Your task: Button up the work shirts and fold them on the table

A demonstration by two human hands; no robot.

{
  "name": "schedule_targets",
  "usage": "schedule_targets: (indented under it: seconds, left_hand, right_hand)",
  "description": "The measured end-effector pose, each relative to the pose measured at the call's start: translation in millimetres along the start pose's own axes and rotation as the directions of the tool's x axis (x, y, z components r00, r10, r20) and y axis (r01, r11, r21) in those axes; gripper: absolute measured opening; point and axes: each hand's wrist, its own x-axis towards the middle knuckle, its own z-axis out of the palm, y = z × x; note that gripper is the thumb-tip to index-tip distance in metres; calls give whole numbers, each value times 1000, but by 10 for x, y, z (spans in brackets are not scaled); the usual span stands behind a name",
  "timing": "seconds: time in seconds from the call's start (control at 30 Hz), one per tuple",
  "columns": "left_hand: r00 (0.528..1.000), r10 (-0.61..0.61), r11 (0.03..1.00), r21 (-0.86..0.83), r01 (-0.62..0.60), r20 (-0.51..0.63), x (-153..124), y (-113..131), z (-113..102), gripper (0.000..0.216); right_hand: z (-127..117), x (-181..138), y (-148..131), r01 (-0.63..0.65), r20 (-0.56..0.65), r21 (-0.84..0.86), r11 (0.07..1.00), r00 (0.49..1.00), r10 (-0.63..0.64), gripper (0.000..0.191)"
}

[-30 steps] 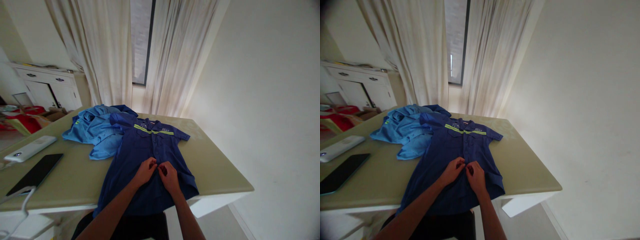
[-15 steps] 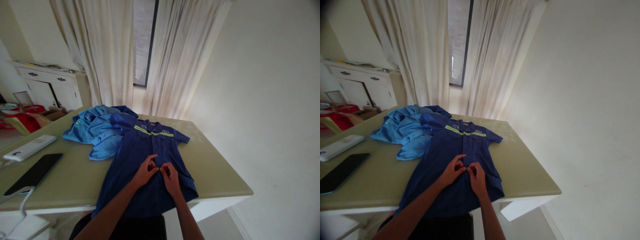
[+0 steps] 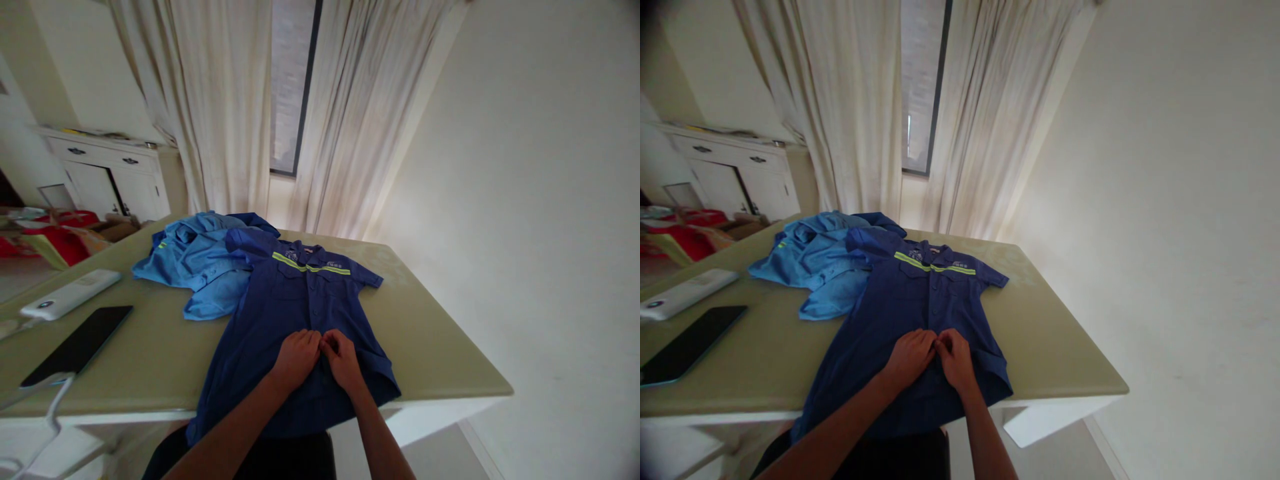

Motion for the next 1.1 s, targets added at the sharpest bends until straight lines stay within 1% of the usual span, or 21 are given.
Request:
schedule_targets:
  seconds: [0.07, 0.17, 0.23, 0.3, 0.37, 0.43, 0.47, 0.5, 0.6, 0.67, 0.77, 0.83, 0.87, 0.9, 0.97, 1.03, 1.1]
  left_hand:
    - [1000, 9, 999, 39, -8, -17, -1, 27, 19, 13]
    - [999, 5, 999, 38, -4, -33, 9, 32, 13, 16]
    - [999, -18, 1000, -2, 18, -29, 21, 5, -11, 22]
    - [998, -56, 993, -106, 55, -13, 34, -43, -38, 27]
    - [993, -114, 962, -247, 114, 13, 44, -100, -54, 30]
    - [982, -189, 932, -309, 187, 26, 49, -146, -45, 35]
    - [978, -207, 934, -294, 204, 20, 50, -160, -29, 36]
    - [979, -202, 946, -258, 196, 4, 50, -167, -7, 36]
    - [993, -108, 985, -142, 99, -55, 49, -161, 78, 33]
    - [995, -74, 991, -112, 66, -71, 52, -152, 118, 40]
    - [990, -123, 989, -95, 117, -67, 50, -127, 98, 47]
    - [983, -178, 983, -57, 176, -51, 6, -74, 41, 45]
    - [982, -185, 982, -37, 183, -40, -39, -31, 11, 42]
    - [987, -161, 987, -30, 160, -25, -100, 21, -16, 37]
    - [1000, -24, 998, -65, 25, 14, -258, 138, -43, 32]
    - [990, 135, 984, -118, -131, 31, -426, 244, -35, 40]
    - [975, 220, 970, -118, -215, 34, -555, 311, -8, 46]
  right_hand:
    - [13, 7, 9, -17, -8, 4, 1000, 1000, 18, 16]
    - [7, 23, -10, -18, -52, -4, 1000, 998, 18, 21]
    - [-20, 23, -52, 3, -104, -24, 1000, 995, -6, 26]
    - [-53, -11, -114, 27, -150, -72, 997, 988, -38, 29]
    - [-72, -97, -172, 47, -119, -173, 984, 990, -69, 26]
    - [-58, -231, -196, 73, -36, -322, 944, 995, -89, 22]
    - [-40, -306, -191, 82, -8, -399, 913, 996, -92, 21]
    - [-17, -381, -176, 82, -5, -471, 879, 995, -95, 22]
    - [40, -555, -108, 31, -89, -624, 781, 990, -111, 15]
    - [40, -614, -86, 20, -120, -680, 733, 983, -138, 19]
    - [-35, -644, -122, 17, -146, -725, 688, 973, -179, 24]
    - [-122, -656, -165, -21, -195, -725, 689, 965, -175, 24]
    - [-169, -665, -181, -44, -224, -707, 706, 960, -165, 23]
    - [-217, -677, -190, -62, -254, -675, 735, 955, -153, 20]
    - [-302, -708, -183, -73, -291, -572, 817, 949, -119, 19]
    - [-360, -746, -158, -61, -290, -452, 890, 954, -82, 24]
    - [-383, -786, -141, -42, -252, -359, 932, 966, -54, 28]
